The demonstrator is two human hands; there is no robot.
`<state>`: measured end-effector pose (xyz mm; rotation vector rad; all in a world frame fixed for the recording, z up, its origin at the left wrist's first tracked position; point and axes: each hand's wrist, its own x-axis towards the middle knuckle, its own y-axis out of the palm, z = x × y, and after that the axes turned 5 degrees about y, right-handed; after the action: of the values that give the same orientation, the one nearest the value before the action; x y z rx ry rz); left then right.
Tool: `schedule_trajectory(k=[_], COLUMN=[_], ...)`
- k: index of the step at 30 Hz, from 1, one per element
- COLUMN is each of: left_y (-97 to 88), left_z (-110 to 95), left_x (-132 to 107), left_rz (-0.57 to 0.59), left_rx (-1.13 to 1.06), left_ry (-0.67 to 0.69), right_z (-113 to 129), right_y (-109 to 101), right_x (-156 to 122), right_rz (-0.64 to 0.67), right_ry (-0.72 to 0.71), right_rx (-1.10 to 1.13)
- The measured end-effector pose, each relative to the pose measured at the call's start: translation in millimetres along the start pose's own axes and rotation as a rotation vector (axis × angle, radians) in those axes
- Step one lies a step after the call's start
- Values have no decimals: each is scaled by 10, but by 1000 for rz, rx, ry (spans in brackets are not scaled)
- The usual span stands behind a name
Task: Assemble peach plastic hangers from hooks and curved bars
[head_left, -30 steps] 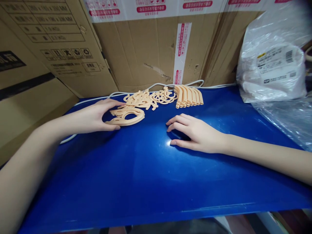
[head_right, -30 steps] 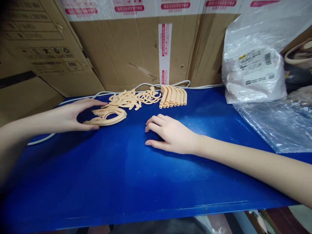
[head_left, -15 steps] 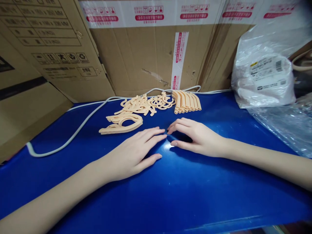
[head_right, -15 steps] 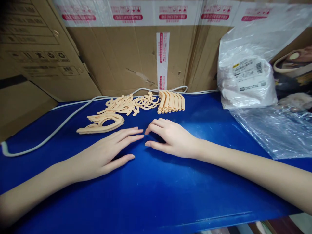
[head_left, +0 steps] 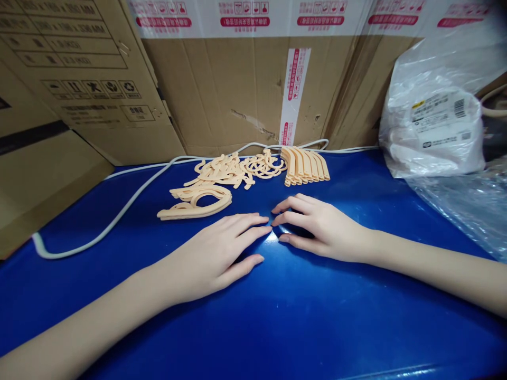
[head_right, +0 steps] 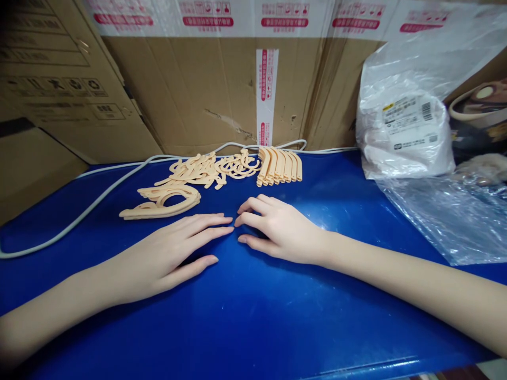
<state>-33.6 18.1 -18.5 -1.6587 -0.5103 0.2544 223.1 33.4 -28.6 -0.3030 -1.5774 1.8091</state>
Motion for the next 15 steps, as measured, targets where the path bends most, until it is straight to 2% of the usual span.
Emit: schedule_trajectory(k=[15], left_y=[12], left_z=[5], left_x=[0], left_rz=[-34], left_rx=[6], left_ry=[24], right_z=[33], right_y=[26], right_x=[-4], right_rz=[2], right_ry=[0], right_rx=[-17])
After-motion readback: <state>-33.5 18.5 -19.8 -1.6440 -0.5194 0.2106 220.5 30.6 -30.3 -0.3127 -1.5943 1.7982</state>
